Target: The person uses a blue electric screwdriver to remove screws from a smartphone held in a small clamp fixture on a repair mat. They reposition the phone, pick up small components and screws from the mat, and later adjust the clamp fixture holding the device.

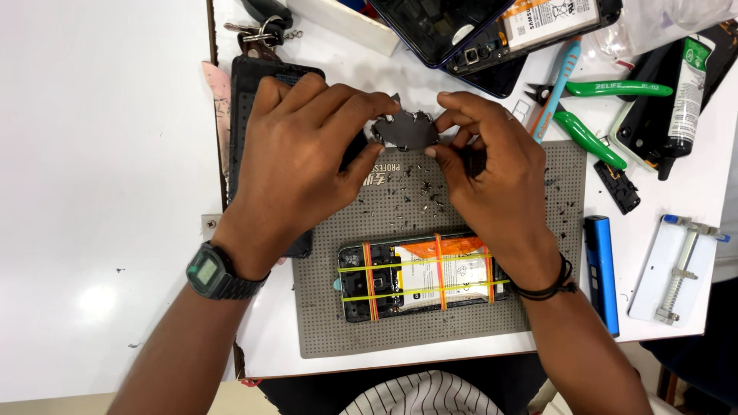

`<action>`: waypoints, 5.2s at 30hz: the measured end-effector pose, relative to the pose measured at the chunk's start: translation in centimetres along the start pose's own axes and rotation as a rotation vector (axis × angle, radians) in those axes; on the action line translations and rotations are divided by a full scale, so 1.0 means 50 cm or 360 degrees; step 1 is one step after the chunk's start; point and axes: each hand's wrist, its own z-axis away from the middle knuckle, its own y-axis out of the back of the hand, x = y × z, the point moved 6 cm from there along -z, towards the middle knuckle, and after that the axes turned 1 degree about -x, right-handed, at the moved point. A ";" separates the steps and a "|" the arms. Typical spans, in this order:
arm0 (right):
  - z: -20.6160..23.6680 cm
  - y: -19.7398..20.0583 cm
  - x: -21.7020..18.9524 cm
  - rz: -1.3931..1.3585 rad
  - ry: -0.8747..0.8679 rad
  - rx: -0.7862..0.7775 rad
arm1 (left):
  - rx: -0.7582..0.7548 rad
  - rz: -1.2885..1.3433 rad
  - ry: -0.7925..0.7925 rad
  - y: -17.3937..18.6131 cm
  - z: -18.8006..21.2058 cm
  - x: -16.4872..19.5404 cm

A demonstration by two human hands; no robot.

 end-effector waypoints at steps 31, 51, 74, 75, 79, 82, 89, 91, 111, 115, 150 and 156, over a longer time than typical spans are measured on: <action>0.044 0.052 -0.064 -0.0244 0.0461 0.0222 | 0.0421 -0.0260 -0.0288 0.061 0.005 0.052; 0.028 0.054 -0.101 0.0059 0.0531 0.0066 | 0.0600 -0.0809 -0.0536 0.104 0.059 0.088; 0.044 0.052 -0.074 -0.0049 0.0412 0.0126 | 0.0560 -0.0844 -0.0518 0.109 0.064 0.106; 0.043 0.050 -0.071 -0.0167 0.0390 0.0104 | 0.0548 -0.0822 -0.0521 0.107 0.067 0.104; 0.042 0.044 -0.061 -0.0567 0.0283 0.0037 | 0.0582 -0.0762 -0.0599 0.094 0.075 0.093; 0.042 0.045 -0.061 -0.0676 0.0230 0.0015 | 0.0584 -0.0809 -0.0596 0.087 0.081 0.090; 0.043 0.049 -0.073 -0.0636 0.0276 0.0003 | 0.0604 -0.0799 -0.0542 0.096 0.080 0.095; 0.046 0.052 -0.074 -0.0731 0.0291 -0.0026 | 0.0566 -0.0809 -0.0494 0.098 0.082 0.095; 0.037 0.025 -0.039 -0.0694 -0.0030 -0.0157 | 0.0665 -0.0700 -0.0636 0.100 0.049 0.100; 0.033 0.021 -0.024 -0.0674 -0.0093 -0.0151 | 0.0704 -0.0665 -0.0607 0.098 0.035 0.101; 0.014 0.009 -0.035 0.0135 -0.0013 0.0027 | 0.0562 -0.0551 -0.0527 0.074 0.005 0.102; 0.014 0.008 -0.032 0.0198 -0.0056 -0.0030 | 0.0506 -0.0503 -0.0492 0.068 0.004 0.108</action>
